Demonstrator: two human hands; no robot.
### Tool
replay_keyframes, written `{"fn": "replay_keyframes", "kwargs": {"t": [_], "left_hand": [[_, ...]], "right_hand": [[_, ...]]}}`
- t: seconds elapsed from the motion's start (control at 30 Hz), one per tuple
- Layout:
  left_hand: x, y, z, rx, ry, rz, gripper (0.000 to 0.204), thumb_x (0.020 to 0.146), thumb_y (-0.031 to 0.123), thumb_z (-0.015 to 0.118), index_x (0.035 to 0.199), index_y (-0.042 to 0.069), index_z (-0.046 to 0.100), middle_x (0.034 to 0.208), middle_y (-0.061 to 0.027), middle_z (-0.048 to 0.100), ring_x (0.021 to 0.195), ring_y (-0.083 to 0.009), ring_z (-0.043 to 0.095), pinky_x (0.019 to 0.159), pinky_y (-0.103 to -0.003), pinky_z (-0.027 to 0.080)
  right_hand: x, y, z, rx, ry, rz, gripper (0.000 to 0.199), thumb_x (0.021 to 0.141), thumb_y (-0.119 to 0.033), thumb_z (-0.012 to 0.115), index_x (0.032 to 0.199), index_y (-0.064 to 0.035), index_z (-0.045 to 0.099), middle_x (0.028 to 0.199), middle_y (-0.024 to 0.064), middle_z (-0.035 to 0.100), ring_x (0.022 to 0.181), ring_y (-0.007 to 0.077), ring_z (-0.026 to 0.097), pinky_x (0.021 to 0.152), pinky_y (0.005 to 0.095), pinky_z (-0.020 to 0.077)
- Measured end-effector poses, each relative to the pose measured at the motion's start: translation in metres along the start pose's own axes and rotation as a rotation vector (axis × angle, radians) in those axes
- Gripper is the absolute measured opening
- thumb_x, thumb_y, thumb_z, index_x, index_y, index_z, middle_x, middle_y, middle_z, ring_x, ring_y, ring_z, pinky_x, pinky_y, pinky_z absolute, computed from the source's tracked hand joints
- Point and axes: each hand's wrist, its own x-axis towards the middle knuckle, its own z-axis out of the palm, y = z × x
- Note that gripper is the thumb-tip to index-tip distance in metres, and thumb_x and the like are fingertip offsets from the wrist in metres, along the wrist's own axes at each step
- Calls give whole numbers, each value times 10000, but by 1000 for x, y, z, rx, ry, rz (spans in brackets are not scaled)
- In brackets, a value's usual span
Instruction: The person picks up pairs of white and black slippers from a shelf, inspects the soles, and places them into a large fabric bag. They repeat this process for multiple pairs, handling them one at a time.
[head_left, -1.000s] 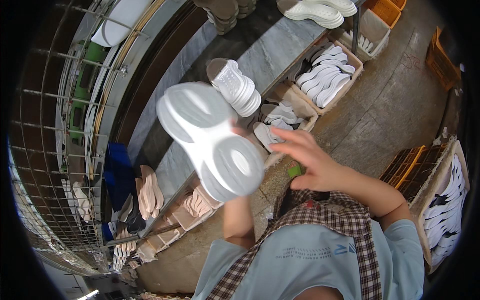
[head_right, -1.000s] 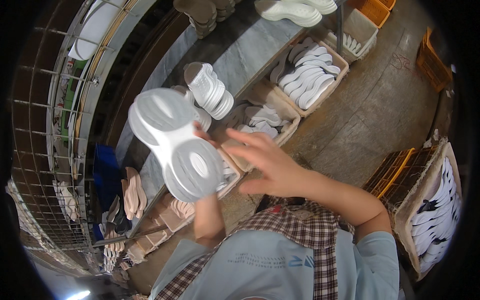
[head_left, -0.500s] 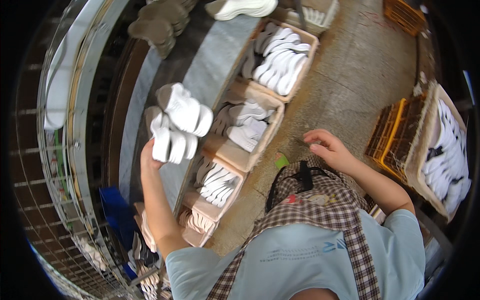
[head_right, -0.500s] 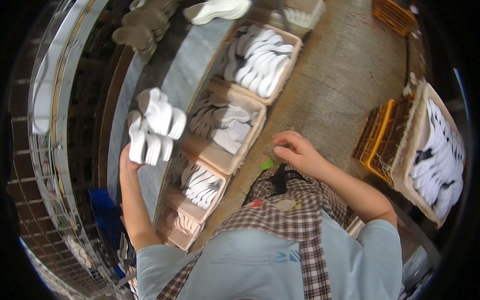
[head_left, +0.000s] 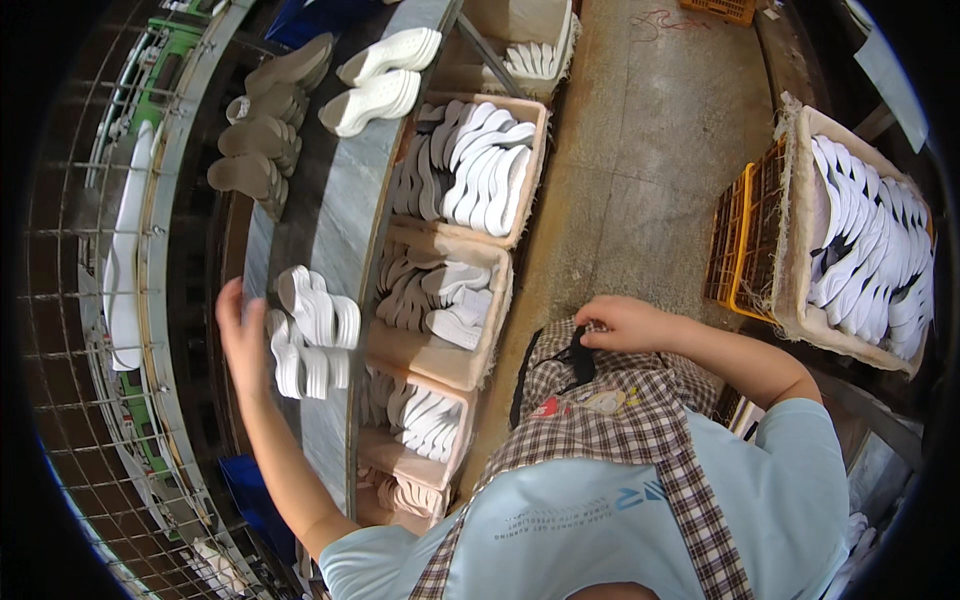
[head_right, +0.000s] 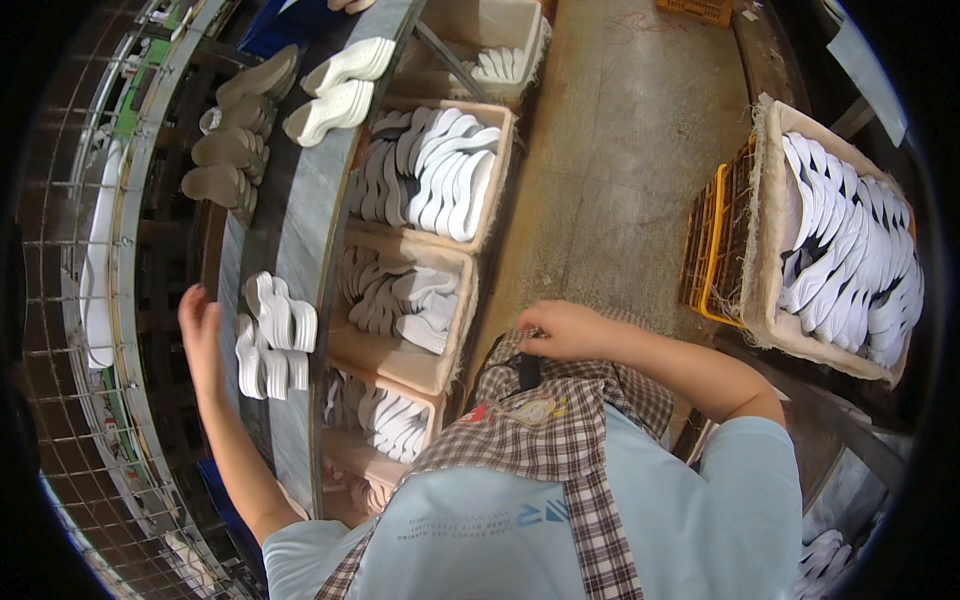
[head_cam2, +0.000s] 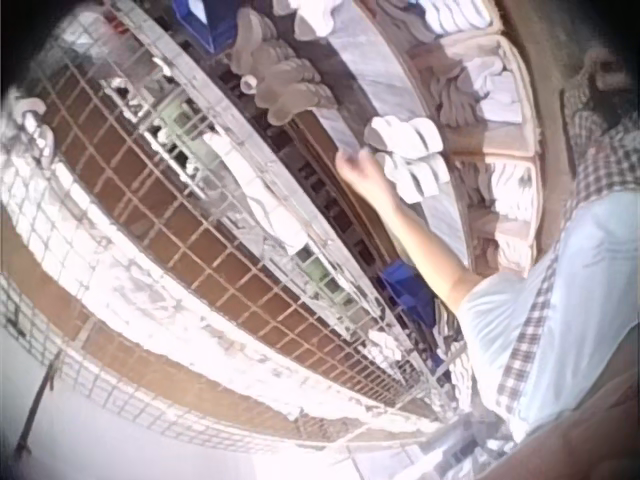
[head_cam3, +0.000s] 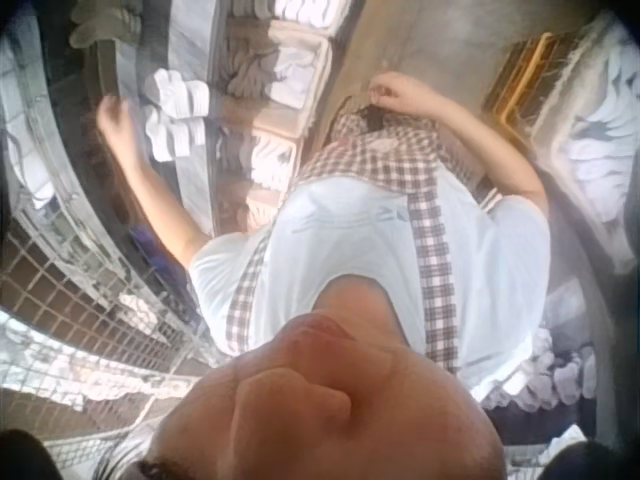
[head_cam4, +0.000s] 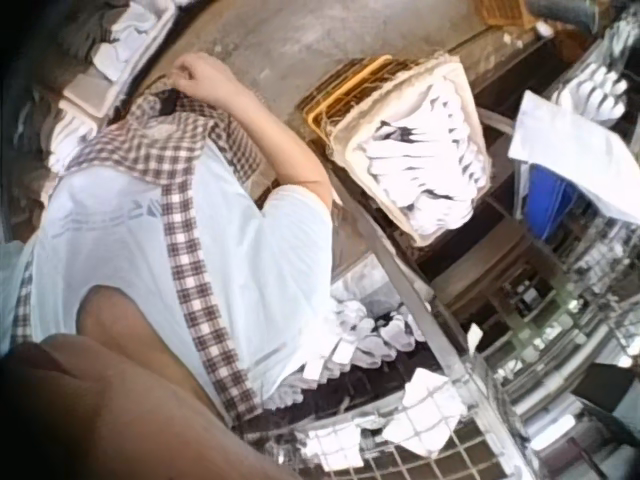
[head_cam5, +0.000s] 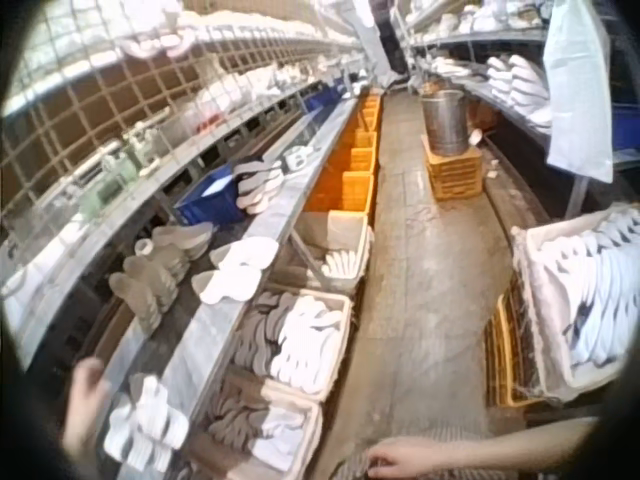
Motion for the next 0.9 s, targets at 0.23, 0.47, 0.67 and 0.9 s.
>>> {"fn": "replay_keyframes", "kwargs": {"t": [0.23,0.47,0.67,0.9], "left_hand": [[32,61,95,157,-1183,53,606,869,266,647,1379,84,375,1161,-150,586,1056,-196,575,906,-334,445],[184,3,160,-439,-358,-185,593,888,183,621,1376,44,315,1221,-119,538,1018,-164,572,837,-266,448],[363,-49,248,-967,-22,-385,579,902,226,605,1356,36,297,1149,-120,540,980,-223,600,803,-313,510],[526,-105,317,-1443,142,-767,615,879,455,581,1233,-25,432,1144,-202,540,1009,-261,588,827,-361,538]], "right_hand": [[9,11,-24,-161,-96,-31,349,821,-294,609,1055,-36,592,991,173,599,970,337,565,827,428,455],[44,41,-70,-162,-52,72,393,813,-294,616,1098,-25,589,999,179,603,970,339,570,850,413,455],[116,56,-142,-184,3,192,392,807,-296,628,1111,-52,586,1020,177,600,984,343,565,854,419,453],[209,59,-232,-231,171,265,402,802,-261,647,1131,-43,570,1028,177,596,1013,364,545,871,426,448]]}}
